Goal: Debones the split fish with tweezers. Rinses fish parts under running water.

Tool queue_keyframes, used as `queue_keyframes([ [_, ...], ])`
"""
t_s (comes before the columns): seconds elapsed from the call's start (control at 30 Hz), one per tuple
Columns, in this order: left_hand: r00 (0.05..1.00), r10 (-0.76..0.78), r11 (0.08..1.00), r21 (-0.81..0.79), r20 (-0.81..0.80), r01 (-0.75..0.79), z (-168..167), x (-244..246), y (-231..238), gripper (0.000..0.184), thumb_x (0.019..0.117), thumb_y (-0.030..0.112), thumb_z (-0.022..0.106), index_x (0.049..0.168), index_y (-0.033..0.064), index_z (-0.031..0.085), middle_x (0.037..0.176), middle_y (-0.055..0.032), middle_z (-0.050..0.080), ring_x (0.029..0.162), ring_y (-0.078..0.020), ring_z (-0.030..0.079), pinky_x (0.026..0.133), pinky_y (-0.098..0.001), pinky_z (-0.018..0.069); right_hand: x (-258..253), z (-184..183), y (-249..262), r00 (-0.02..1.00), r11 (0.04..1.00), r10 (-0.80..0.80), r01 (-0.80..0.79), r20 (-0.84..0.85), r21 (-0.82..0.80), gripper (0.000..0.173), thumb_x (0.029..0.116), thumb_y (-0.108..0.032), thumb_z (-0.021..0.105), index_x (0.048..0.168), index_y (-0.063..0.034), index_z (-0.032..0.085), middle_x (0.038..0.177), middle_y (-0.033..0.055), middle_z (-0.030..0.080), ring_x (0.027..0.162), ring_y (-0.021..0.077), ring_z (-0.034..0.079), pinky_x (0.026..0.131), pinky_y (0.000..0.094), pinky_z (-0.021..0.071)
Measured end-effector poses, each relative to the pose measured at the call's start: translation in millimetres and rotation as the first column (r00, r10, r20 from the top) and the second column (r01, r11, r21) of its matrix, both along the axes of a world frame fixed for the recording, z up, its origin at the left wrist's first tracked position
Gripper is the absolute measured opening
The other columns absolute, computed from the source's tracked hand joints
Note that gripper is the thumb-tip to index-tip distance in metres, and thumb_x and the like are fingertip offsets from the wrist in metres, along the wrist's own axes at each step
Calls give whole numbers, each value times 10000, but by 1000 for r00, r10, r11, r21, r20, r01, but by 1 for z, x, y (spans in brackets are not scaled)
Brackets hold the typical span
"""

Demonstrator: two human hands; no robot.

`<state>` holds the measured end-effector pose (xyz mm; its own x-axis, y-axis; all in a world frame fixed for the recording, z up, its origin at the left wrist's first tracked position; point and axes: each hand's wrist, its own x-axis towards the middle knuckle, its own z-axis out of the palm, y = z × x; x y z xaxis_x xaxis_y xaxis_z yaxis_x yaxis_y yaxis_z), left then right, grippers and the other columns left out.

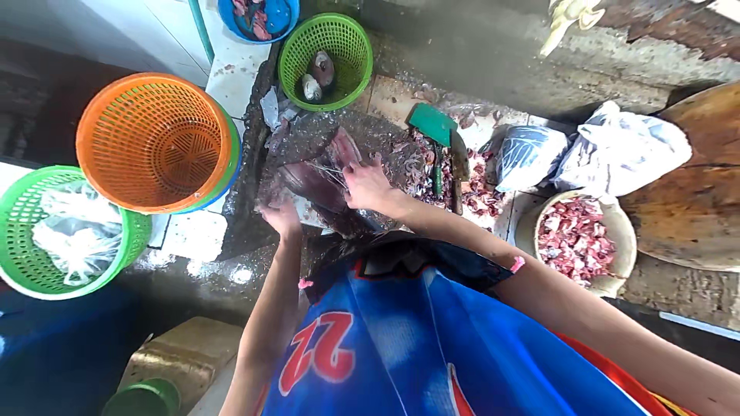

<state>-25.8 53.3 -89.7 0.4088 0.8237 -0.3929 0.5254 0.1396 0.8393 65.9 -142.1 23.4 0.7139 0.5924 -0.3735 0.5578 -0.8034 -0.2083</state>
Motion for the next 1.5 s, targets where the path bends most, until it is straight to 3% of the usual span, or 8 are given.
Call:
queue_keyframes([
  [0.2,990,-129,981,139,-61,136,-4,-16,-1,584,938,300,726,1422,46,522,1421,-238,536,1301,-375,531,1066,-539,457,-18,65,-17,992,996,-42,32,-117,-86,411,889,-171,762,1245,-5,642,1259,213,653,1150,404,644,993,609,485],
  [0.33,944,-302,914,240,-135,327,3,12,12,512,998,375,621,1388,45,598,1393,-216,600,1345,-355,534,1136,-519,425,-7,-14,-44,996,986,-84,80,26,146,376,894,-227,729,1220,-43,690,1222,204,672,1063,403,668,894,655,502],
  [0.53,814,-469,767,298,-343,568,11,59,42,502,1018,490,558,1339,118,665,1315,-179,665,1319,-357,565,1139,-563,408,-4,-32,-84,956,943,-283,292,-77,159,565,820,-531,713,1188,-102,703,1038,149,729,966,351,706,844,614,558],
  [0.9,623,-677,439,465,-392,769,13,50,58,411,996,312,667,1242,-17,657,1235,-247,650,1206,-388,617,1059,-544,493,-39,-66,-130,909,857,-360,411,-211,309,445,864,-426,737,1181,-115,716,961,78,741,850,262,715,788,550,588],
  [1.1,538,-679,371,398,-500,839,14,62,70,526,948,543,665,1305,159,624,1426,-295,438,1369,-514,391,1072,-655,420,-49,-69,-137,892,832,-380,445,-244,330,434,862,-435,762,1173,-135,723,931,62,739,822,241,709,767,547,590],
  [1.23,455,-704,314,336,-545,888,24,59,64,601,969,536,641,1234,-2,621,1290,-301,582,1301,-487,503,1112,-639,386,-54,-70,-143,894,828,-372,442,-251,346,445,868,-441,764,1190,-136,719,953,59,745,824,229,712,772,526,595],
  [1.37,631,-667,596,225,-396,771,40,33,21,643,959,411,709,1364,-54,526,1182,-283,674,1136,-443,660,999,-640,506,-58,-70,-147,885,815,-377,457,-274,356,412,872,-402,765,1185,-138,721,943,51,743,808,219,708,761,517,595],
  [1.5,885,-461,885,-43,69,464,23,0,-37,384,921,148,747,1248,-12,622,1084,-185,717,889,-268,748,792,-473,650,-63,-69,-148,870,802,-375,478,-321,359,391,869,-383,770,1175,-144,725,919,40,741,788,200,704,753,505,598],
])
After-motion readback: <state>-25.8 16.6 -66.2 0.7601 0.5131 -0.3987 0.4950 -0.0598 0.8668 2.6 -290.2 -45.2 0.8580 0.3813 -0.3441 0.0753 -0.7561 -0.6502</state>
